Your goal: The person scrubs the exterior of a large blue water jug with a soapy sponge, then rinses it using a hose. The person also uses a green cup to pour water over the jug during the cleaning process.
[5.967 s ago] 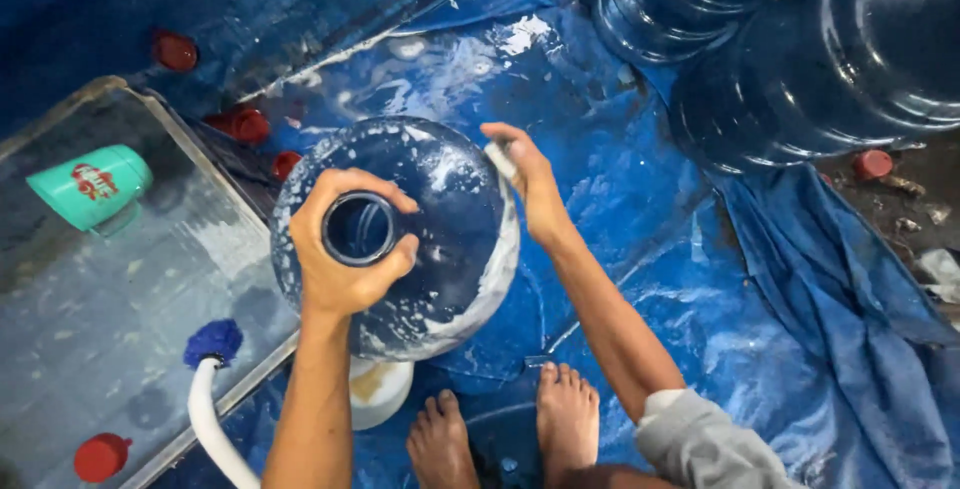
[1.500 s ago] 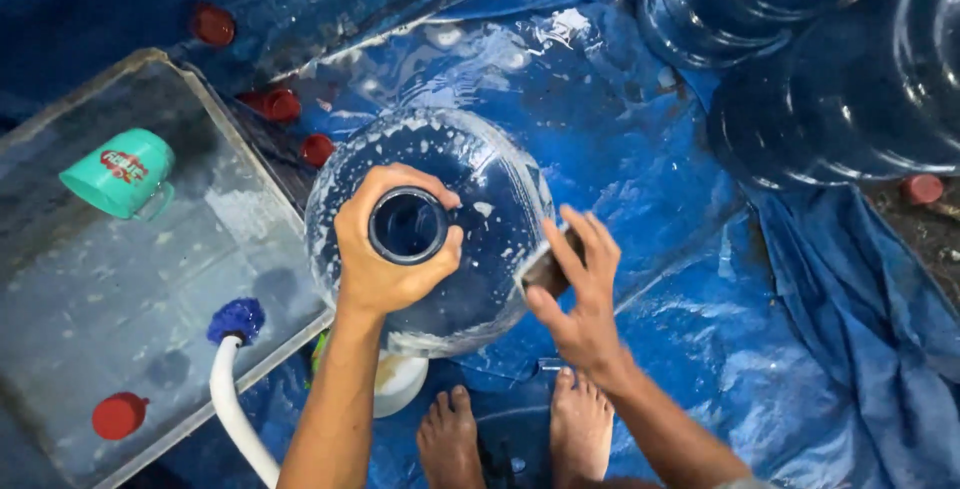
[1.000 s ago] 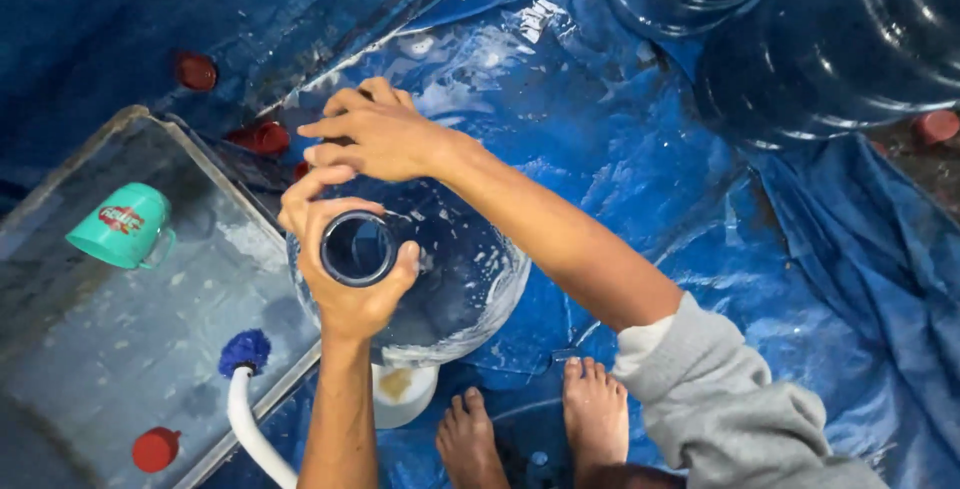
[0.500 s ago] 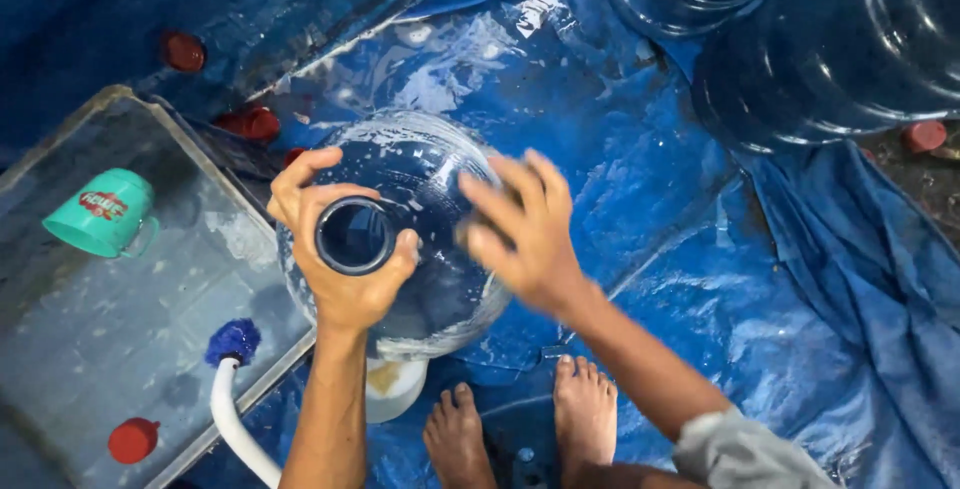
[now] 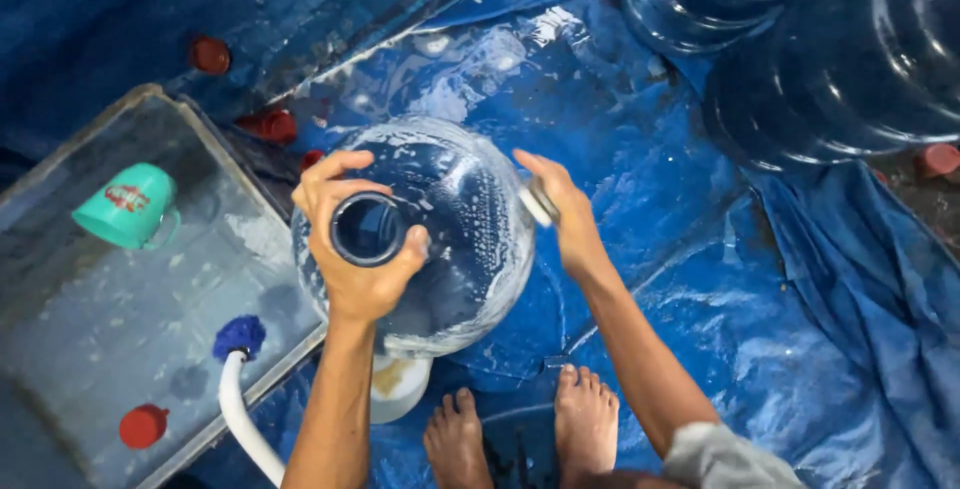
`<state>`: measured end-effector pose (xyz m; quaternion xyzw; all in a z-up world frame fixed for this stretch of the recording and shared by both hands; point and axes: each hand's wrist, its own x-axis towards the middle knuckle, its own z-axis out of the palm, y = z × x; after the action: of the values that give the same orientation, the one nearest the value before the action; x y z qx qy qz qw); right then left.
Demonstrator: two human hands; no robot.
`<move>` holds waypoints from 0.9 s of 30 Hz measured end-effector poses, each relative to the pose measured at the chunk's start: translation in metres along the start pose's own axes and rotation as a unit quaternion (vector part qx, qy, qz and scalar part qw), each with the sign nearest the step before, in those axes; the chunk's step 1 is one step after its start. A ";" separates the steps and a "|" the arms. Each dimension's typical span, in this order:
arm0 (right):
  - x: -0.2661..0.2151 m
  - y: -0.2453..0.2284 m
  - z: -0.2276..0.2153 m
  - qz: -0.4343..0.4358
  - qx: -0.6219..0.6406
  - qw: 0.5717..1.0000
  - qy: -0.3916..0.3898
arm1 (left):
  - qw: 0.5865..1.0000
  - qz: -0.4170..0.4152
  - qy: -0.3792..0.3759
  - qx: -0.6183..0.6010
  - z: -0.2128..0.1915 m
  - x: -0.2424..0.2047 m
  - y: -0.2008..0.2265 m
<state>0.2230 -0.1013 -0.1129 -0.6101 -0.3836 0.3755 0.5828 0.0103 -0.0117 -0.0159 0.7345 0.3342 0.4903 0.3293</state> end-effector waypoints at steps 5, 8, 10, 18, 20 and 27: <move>0.098 -0.011 0.038 0.124 0.150 0.976 -0.101 | 1.000 -0.004 -0.022 0.004 -0.004 0.002 0.004; 0.113 -0.029 0.052 0.159 0.100 0.970 -0.155 | 1.000 -0.001 -0.017 0.001 -0.008 -0.004 0.000; 0.099 -0.009 0.041 0.155 0.117 0.973 -0.125 | 1.000 0.002 -0.018 0.002 -0.007 -0.004 0.000; -0.091 0.014 0.040 0.082 0.154 0.972 0.159 | 0.999 0.036 0.008 -0.023 -0.002 0.001 -0.005; -0.134 0.030 0.046 -0.020 0.004 0.992 0.122 | 0.999 0.037 0.004 -0.017 -0.003 0.002 -0.006; -0.050 0.017 0.029 -0.105 -0.090 0.983 0.123 | 0.994 -0.001 -0.050 -0.096 -0.004 0.007 -0.005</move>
<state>0.1756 -0.1349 -0.1303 -0.6578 -0.4031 0.1984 0.6045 0.0077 -0.0026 -0.0153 0.7225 0.2700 0.4825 0.4151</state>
